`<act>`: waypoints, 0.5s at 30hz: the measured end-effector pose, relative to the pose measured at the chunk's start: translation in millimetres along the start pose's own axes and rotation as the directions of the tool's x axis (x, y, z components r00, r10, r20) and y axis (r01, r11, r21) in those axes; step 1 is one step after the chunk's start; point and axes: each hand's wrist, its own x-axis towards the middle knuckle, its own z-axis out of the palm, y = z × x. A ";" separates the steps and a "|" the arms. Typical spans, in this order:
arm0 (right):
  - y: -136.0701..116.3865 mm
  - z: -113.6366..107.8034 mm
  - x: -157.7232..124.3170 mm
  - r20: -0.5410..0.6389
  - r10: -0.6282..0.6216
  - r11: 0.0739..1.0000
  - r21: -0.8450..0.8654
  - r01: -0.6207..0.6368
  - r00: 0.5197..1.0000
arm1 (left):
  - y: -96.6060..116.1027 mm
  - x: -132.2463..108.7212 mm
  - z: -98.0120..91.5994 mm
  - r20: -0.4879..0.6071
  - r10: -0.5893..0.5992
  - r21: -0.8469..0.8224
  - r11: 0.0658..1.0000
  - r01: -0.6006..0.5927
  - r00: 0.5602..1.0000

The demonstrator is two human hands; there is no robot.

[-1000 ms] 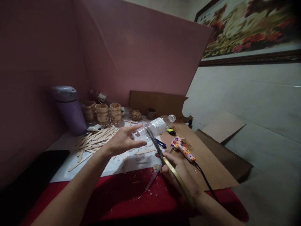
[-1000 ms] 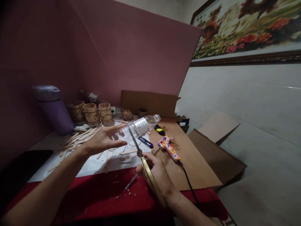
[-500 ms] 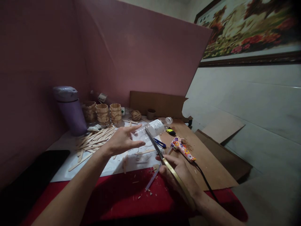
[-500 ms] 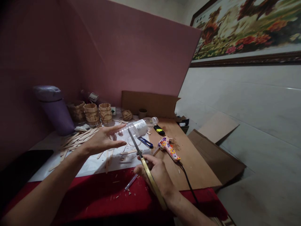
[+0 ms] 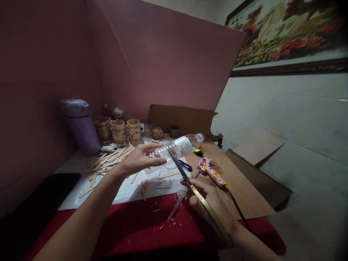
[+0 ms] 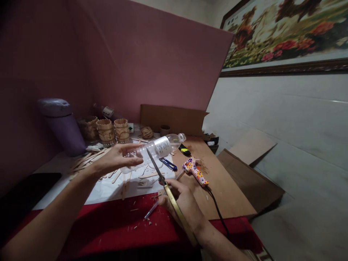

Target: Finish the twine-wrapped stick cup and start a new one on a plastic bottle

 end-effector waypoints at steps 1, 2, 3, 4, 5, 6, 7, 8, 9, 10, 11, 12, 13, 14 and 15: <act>-2.4 -0.3 0.3 0.004 -0.002 1.000 -0.009 0.002 1.000 | -0.3 0.4 2.1 -0.024 0.036 0.021 0.999 -0.035 0.999; -4.7 -0.1 0.7 0.006 0.004 1.000 -0.015 -0.004 1.000 | -1.1 0.9 4.2 -0.046 0.064 0.055 0.997 -0.061 0.997; -6.6 0.4 1.3 0.005 0.012 1.000 -0.015 -0.012 1.000 | -2.5 1.4 6.2 -0.064 0.082 0.102 0.992 -0.075 0.995; -7.8 1.4 2.0 0.000 0.020 1.000 -0.008 -0.020 1.000 | -4.3 1.9 7.8 -0.077 0.093 0.157 0.984 -0.080 0.993; -8.0 2.9 2.6 -0.004 0.028 1.000 0.005 -0.028 1.000 | -6.4 2.3 9.2 -0.086 0.103 0.210 0.974 -0.083 0.991; -7.1 4.5 3.2 -0.011 0.034 0.999 0.025 -0.034 0.999 | -8.5 2.6 10.2 -0.094 0.115 0.253 0.963 -0.088 0.989; -5.3 6.2 3.8 -0.017 0.038 0.998 0.050 -0.037 0.999 | -10.4 2.8 11.0 -0.100 0.128 0.283 0.954 -0.095 0.987; -2.8 7.9 4.3 -0.022 0.041 0.996 0.075 -0.040 0.999 | -12.1 2.9 11.5 -0.105 0.143 0.300 0.948 -0.105 0.984; -0.1 9.2 4.8 -0.024 0.044 0.995 0.095 -0.041 0.999 | -13.4 2.9 11.8 -0.109 0.158 0.309 0.944 -0.118 0.981; 2.4 10.2 5.3 -0.023 0.045 0.993 0.114 -0.042 0.999 | -14.2 2.8 11.9 -0.112 0.173 0.317 0.940 -0.130 0.979; 4.3 10.9 5.8 -0.018 0.045 0.990 0.132 -0.042 0.999 | -14.6 2.7 12.0 -0.115 0.183 0.324 0.936 -0.138 0.976; 5.5 11.3 6.1 -0.007 0.048 0.988 0.148 -0.046 0.999 | -14.8 2.6 11.9 -0.116 0.191 0.332 0.932 -0.144 0.975; 5.7 11.5 6.2 -0.002 0.055 0.985 0.163 -0.054 0.998 | -14.8 2.6 11.8 -0.117 0.200 0.339 0.929 -0.150 0.973; 5.2 11.5 6.0 -0.002 0.067 0.982 0.177 -0.066 0.998 | -14.7 2.6 11.7 -0.119 0.208 0.344 0.926 -0.156 0.971; 4.2 11.5 5.7 -0.009 0.084 0.979 0.188 -0.081 0.996 | -14.7 2.7 11.5 -0.119 0.216 0.348 0.923 -0.163 0.969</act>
